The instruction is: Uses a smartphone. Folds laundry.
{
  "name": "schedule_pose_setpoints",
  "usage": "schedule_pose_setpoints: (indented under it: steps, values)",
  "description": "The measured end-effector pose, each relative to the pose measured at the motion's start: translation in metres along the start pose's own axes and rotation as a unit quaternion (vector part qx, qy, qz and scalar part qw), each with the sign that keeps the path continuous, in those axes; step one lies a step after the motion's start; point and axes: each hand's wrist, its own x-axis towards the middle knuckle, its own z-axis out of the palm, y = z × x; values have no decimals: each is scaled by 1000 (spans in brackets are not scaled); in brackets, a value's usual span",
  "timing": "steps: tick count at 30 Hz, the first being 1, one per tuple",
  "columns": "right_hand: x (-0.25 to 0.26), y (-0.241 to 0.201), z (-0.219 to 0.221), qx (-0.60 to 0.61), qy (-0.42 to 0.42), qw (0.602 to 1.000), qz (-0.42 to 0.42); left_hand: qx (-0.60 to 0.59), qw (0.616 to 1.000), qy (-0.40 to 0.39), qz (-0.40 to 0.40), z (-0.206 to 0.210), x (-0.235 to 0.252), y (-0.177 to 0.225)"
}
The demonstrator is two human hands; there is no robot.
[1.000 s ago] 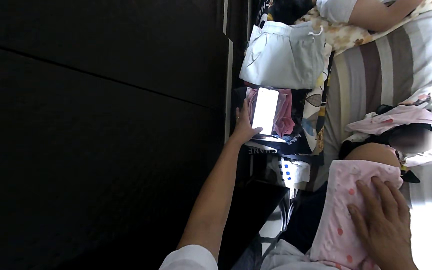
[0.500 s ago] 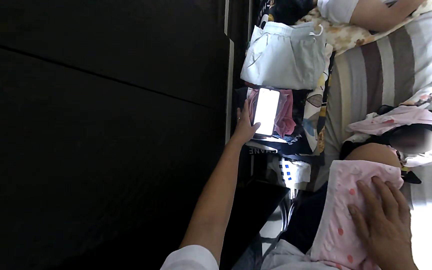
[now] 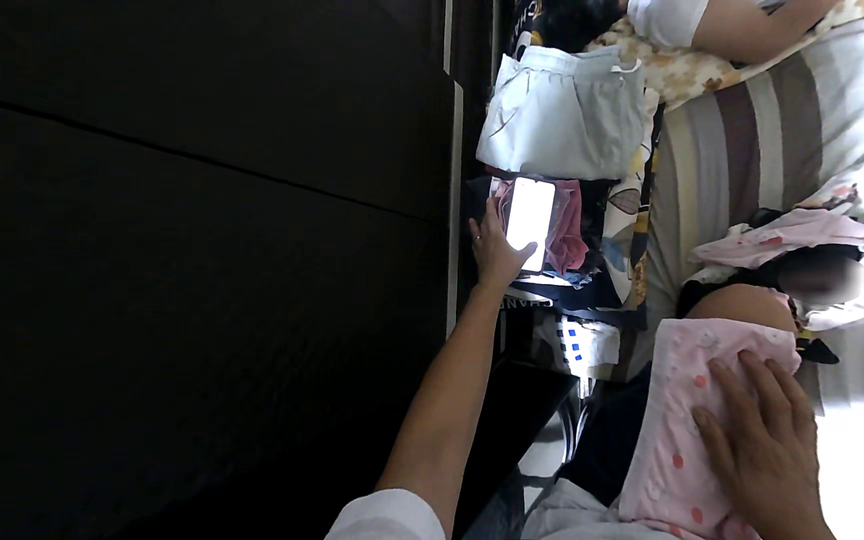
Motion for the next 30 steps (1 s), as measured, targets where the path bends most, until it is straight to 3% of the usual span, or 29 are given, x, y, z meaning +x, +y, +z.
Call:
schedule_pose_setpoints:
  steps: [8,16,23,30]
  values:
    - [1,-1,0,-7,-7,1000,-2,-60,996,-49,49,-12,-1,-14]
    - [1,-1,0,-4,-3,1000,-2,-52,996,-39,56,-11,1,-12]
    - [0,-1,0,0,-9,1000,0,-21,1000,1,-15,-2,-3,1]
    - [-1,0,1,1,-1,1000,2,18,999,-1,-29,1,-3,6]
